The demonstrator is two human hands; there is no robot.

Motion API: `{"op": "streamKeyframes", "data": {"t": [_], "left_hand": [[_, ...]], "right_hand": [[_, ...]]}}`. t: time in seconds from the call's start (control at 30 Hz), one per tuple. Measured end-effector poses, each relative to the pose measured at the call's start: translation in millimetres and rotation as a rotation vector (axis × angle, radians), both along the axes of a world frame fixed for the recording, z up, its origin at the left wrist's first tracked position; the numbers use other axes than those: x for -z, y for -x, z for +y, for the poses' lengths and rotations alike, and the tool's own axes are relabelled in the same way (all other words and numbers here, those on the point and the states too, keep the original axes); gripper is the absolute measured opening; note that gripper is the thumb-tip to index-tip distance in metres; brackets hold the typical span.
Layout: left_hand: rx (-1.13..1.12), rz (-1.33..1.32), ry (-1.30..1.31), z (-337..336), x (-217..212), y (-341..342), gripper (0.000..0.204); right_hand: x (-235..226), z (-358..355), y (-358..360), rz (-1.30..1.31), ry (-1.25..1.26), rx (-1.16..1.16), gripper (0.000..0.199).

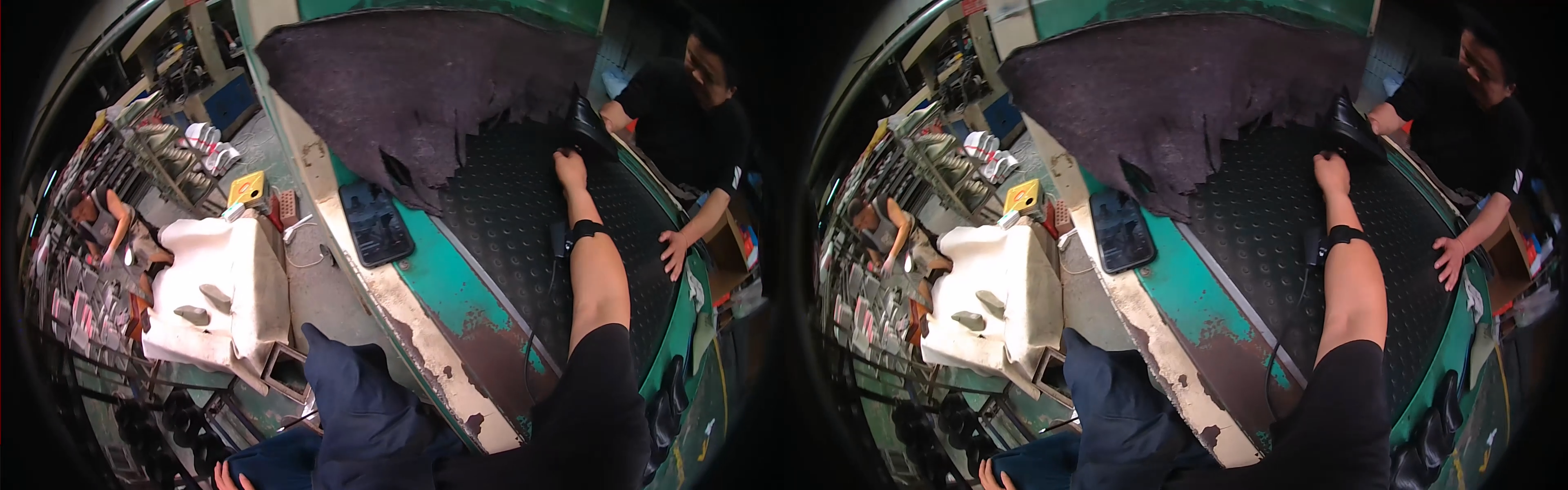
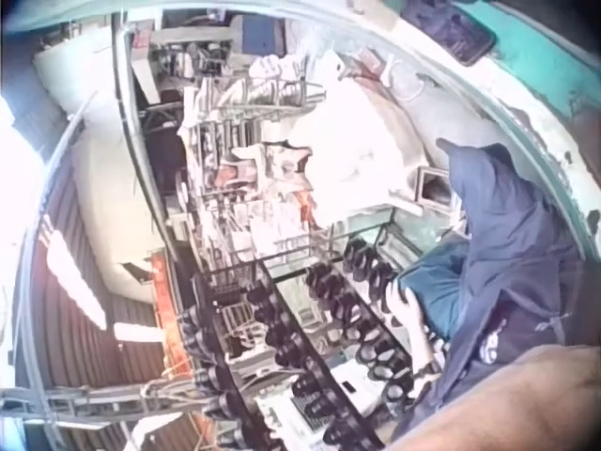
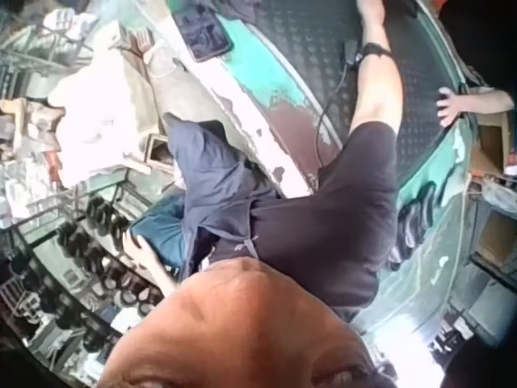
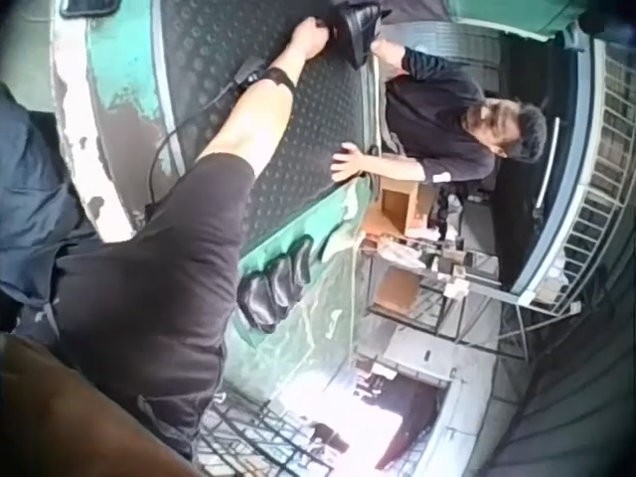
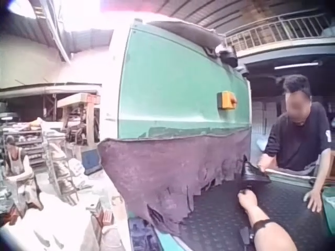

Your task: Transfer shoes from the production machine to a multi-tiered mobile rack for organization.

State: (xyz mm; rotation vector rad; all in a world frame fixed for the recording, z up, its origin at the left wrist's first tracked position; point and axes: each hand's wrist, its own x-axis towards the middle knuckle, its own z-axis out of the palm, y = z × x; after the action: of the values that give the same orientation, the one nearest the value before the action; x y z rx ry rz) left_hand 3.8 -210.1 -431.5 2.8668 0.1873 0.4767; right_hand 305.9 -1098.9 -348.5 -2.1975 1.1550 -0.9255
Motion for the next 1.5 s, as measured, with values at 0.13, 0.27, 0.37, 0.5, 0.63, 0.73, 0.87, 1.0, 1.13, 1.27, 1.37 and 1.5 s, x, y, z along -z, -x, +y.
{"op": "streamKeyframes", "data": {"t": [0.13, 0.27, 0.37, 0.5, 0.63, 0.73, 0.87, 1.0, 1.13, 1.27, 1.37, 1.5], "left_hand": [[0.051, 0.100, 0.035, -5.7, -8.2, -28.1, 0.042], [0.033, 0.167, -0.006, -2.3, -17.8, -37.2, 0.042], [0.026, 0.160, -0.014, 1.6, -18.3, -36.6, 0.041], [0.040, 0.162, 0.022, -0.6, -12.9, -44.0, 0.041], [0.038, 0.147, 0.013, -2.5, -18.1, -36.2, 0.043], [0.032, 0.147, 0.009, -2.1, -18.9, -28.3, 0.043], [0.040, 0.095, 0.051, -2.1, -19.3, -22.3, 0.044], [0.031, 0.084, 0.033, -0.3, -12.9, -23.3, 0.045], [0.044, 0.062, 0.006, 6.8, -7.1, -23.6, 0.044], [-0.085, 0.070, 0.164, 10.6, 7.0, -13.3, 0.042], [-0.087, 0.044, 0.184, 16.2, 12.9, -8.7, 0.042], [-0.119, -0.007, 0.225, 24.7, 15.9, 7.3, 0.041]], "right_hand": [[-8.5, 16.6, 34.8, 0.034, -0.133, -0.370, 0.024], [-109.5, 119.4, 68.5, 0.572, -0.164, -1.155, 0.040], [-161.5, 151.5, 91.7, 0.279, -0.346, -1.091, 0.033], [-166.5, 77.2, 98.5, -0.460, -0.060, -0.642, 0.027], [-145.7, 37.4, 99.8, -0.774, -0.039, -0.490, 0.026], [-129.8, 25.4, 96.3, -0.792, -0.053, -0.464, 0.029], [-119.0, 24.4, 101.0, -0.709, -0.023, -0.516, 0.029], [-101.4, 2.2, 98.0, -0.383, -0.181, -0.652, 0.042], [-66.8, 8.1, 89.6, 0.129, 0.182, -0.352, 0.067], [-115.1, 53.9, 89.1, 0.778, 0.588, -0.250, 0.082], [-99.7, 14.8, 111.3, 0.296, 0.127, -0.362, 0.075], [-79.2, 11.6, 125.5, 0.190, -0.022, -0.577, 0.056]]}}
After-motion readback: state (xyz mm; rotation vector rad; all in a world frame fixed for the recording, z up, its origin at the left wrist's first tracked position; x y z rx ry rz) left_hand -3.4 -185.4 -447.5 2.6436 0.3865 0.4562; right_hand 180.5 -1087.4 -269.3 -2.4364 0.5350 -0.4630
